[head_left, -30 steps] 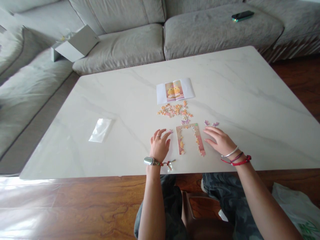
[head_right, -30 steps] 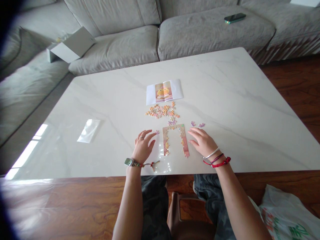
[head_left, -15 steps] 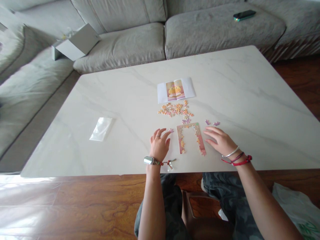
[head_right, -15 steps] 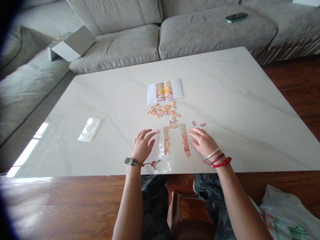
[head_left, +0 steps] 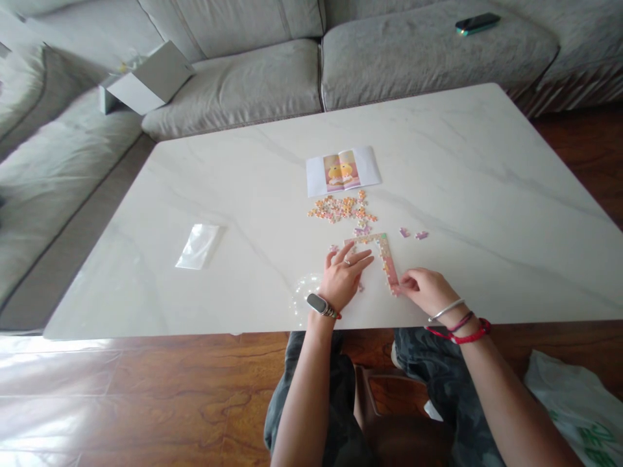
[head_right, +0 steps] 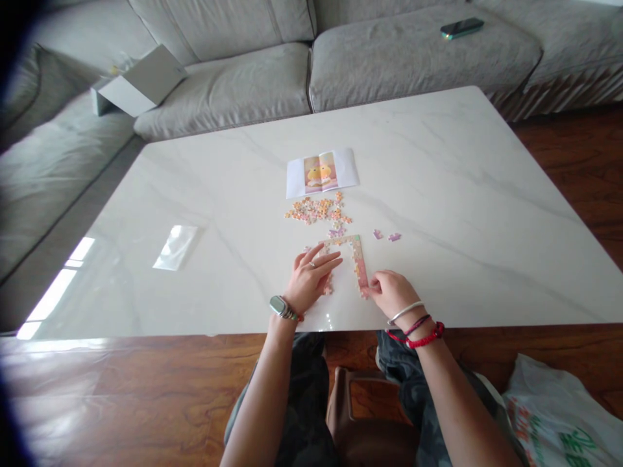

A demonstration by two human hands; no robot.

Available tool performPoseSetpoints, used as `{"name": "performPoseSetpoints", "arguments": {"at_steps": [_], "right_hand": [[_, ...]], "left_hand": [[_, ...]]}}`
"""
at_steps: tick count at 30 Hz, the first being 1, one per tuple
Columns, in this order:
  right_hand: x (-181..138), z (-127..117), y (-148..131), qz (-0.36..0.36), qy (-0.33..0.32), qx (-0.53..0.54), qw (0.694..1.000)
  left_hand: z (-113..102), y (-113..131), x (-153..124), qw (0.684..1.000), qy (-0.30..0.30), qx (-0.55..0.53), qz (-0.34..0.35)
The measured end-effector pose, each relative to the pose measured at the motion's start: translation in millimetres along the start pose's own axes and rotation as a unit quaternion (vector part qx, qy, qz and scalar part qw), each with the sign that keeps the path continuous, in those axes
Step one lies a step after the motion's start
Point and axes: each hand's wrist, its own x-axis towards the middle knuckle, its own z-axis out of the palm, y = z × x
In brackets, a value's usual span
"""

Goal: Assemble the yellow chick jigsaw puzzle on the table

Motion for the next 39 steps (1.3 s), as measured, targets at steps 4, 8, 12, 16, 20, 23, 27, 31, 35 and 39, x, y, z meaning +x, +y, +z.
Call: {"name": "performPoseSetpoints", "arguments": {"at_steps": [4, 8, 12, 16, 20, 23, 27, 31, 35, 39], "right_hand": [[-5, 7, -6, 0.011, 0.021, -0.022, 0.999], [-3, 9, -2, 0.010, 0.049, -0.040, 0.998], [-2, 11, 0, 0.015, 0.061, -0.050, 0.997], [-4, 12, -1, 0.018, 0.055, -0.050, 0.997], [-6, 14, 0, 0.009, 0.055, -0.036, 0.998], [-6, 16, 2, 0.003, 0.053, -0.016, 0.998], [-3, 16, 4, 0.007, 0.053, -0.006, 0.999], [1, 13, 5, 0.011, 0.044, -0.007, 0.999], [4, 10, 7, 0.008, 0.030, 0.007, 0.999], [6, 6, 9, 0.007, 0.016, 0.023, 1.000]], "left_hand": [[8, 13, 5, 0.998, -0.049, -0.002, 0.050], [12, 14, 6, 0.997, -0.053, 0.005, 0.054], [8, 1, 6, 0.999, -0.037, 0.010, 0.031], [0, -18, 0, 0.999, 0.019, 0.020, -0.038], [-4, -29, -7, 0.995, 0.052, 0.029, -0.078], [-3, -31, -10, 0.995, 0.047, 0.030, -0.083], [-1, -30, -9, 0.995, 0.047, 0.029, -0.081], [1, -28, -8, 0.996, 0.043, 0.026, -0.074], [3, -29, -8, 0.996, 0.041, 0.028, -0.073], [4, -30, -10, 0.996, 0.036, 0.027, -0.073]]}}
